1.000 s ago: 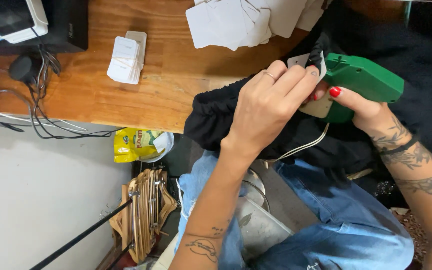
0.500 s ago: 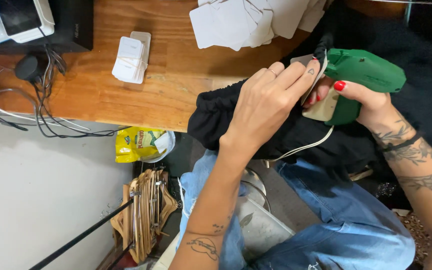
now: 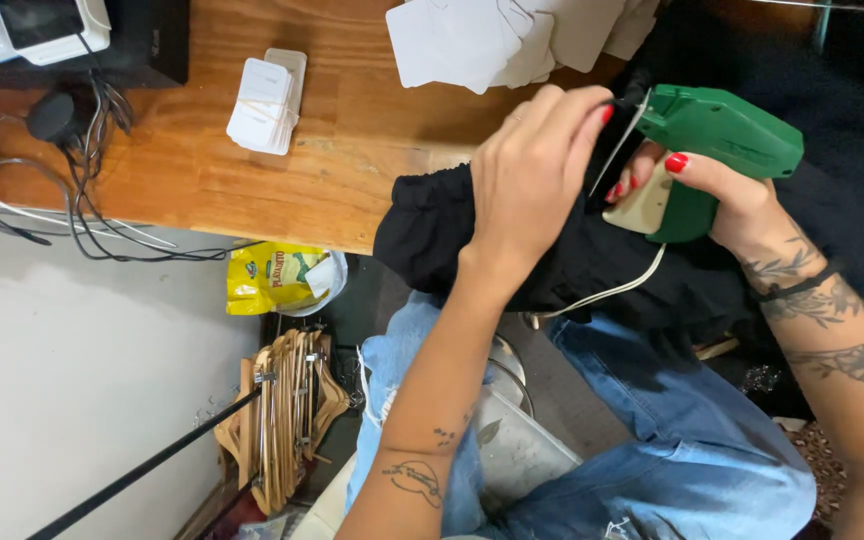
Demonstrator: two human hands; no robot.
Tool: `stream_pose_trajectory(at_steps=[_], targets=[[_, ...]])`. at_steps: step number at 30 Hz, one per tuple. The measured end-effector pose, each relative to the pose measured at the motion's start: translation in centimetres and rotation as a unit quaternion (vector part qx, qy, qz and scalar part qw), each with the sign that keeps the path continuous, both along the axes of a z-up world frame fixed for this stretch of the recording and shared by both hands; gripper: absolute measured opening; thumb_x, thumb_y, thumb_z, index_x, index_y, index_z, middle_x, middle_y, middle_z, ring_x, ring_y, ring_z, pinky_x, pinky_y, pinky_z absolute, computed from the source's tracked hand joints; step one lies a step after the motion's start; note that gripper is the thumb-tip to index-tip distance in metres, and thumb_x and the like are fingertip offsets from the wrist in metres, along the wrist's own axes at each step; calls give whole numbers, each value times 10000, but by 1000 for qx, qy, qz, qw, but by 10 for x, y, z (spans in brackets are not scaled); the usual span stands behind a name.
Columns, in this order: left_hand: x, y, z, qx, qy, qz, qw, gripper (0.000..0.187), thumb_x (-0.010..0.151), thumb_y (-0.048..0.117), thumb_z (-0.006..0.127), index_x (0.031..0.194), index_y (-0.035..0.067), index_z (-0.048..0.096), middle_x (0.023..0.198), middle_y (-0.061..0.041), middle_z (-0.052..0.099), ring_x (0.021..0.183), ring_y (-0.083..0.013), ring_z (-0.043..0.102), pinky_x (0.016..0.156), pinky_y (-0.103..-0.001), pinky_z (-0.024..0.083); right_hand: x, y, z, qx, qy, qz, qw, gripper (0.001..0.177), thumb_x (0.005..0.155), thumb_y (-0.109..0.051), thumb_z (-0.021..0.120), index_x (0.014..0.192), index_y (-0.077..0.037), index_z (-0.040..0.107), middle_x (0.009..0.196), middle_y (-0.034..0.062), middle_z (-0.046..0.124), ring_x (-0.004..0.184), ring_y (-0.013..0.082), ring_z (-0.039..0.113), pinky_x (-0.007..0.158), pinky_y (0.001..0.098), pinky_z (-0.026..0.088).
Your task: Attaching multiple paper tags to a black skirt using a handheld tagging gun
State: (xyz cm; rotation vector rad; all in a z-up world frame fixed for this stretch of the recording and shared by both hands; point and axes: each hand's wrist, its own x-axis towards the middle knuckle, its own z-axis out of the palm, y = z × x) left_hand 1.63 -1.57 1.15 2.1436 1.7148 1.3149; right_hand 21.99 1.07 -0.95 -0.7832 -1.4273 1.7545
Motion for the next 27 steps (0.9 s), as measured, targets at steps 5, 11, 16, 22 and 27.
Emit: stream_pose_trajectory(at_steps=[5,11,16,22,27], targets=[[-14,14,-10,-147,-30,117,982,229,1024,257,484,1148,185,663,1028,-44,713,979,-326,625,758,-490,497,1,0,-5,-90,43,-48,994,333,943,-362,643,986,-32,634,917,114,671,923,302,722,905,459,628],[7,-6,26,12,-25,99,995,389,844,509,745,1023,165,714,1032,54,706,1034,-219,660,933,-415,438,0,-3,1,33,-69,-69,995,257,1026,-242,492,1035,-31,639,1076,91,684,1029,202,672,1053,330,551],[3,6,17,76,-7,103,992,176,934,116,704,829,153,568,901,56,616,898,-222,575,859,-382,420,-5,-3,11,-56,-16,-52,997,353,972,-389,584,994,-39,618,925,168,678,896,291,730,814,390,633],[16,6,2,-43,7,44,998,390,856,577,662,1010,227,740,974,48,657,977,-236,637,885,-403,431,9,0,-28,-66,-43,-199,977,351,927,-227,654,1263,-129,641,1252,16,694,1126,153,683,1055,320,585],[1,20,-1,36,15,86,996,196,1002,268,582,927,146,716,938,29,636,874,-232,610,871,-416,408,-3,0,4,-27,3,-27,999,365,985,-402,574,979,-38,604,950,134,648,921,289,720,880,382,614]])
